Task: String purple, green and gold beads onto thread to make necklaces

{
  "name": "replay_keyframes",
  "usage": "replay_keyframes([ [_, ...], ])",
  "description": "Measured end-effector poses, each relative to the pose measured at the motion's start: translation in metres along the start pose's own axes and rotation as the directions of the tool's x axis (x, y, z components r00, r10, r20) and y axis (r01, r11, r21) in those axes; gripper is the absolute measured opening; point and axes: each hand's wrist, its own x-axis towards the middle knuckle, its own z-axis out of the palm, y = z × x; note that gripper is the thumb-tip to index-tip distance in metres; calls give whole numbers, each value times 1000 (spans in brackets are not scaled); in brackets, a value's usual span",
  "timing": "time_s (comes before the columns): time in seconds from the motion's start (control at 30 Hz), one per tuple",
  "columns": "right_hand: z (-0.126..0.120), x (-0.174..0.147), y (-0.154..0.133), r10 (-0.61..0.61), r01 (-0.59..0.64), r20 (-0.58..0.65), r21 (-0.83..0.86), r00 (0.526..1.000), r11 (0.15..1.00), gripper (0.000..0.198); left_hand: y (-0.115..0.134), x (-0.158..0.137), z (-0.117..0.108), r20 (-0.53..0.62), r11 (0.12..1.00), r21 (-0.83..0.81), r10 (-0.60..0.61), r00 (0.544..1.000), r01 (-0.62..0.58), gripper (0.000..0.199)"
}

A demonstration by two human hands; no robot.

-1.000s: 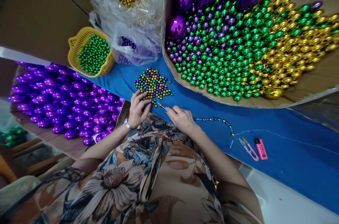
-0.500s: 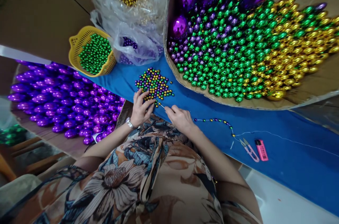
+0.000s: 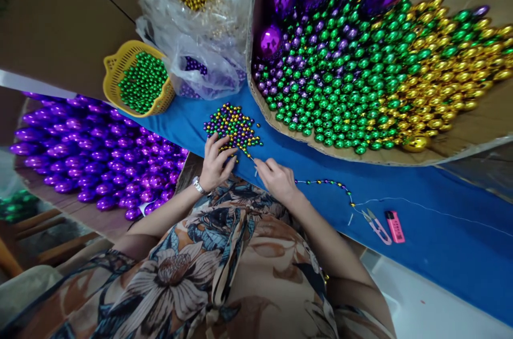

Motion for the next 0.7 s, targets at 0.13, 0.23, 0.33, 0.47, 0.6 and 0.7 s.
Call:
replay_keyframes([
  [0.13, -4, 0, 1, 74, -74, 6, -14, 997, 997, 41, 3, 8, 7, 13, 1000, 24, 6, 1000, -6, 26],
  [0.23, -7, 3, -1, 95, -95, 25, -13, 995, 995, 43, 4, 14, 10, 5, 999, 50, 18, 1000, -18, 26],
  [0.33, -7, 5, -2, 107, -106, 37, -10, 994, 994, 44, 4, 17, 12, 2, 998, 55, 7, 1000, -7, 24],
  [0.47, -6, 6, 0, 118, -117, 32, -17, 993, 993, 43, 2, 18, 11, -1, 999, 48, 20, 1000, -20, 21],
  [0.6, -5, 8, 1, 120, -119, 20, -23, 993, 993, 43, 0, 14, 8, -12, 996, 55, 73, 997, -72, 19],
  [0.7, -5, 11, 0, 109, -108, 34, -27, 993, 994, 43, 0, 10, 5, 6, 996, 52, 67, 998, -68, 15],
])
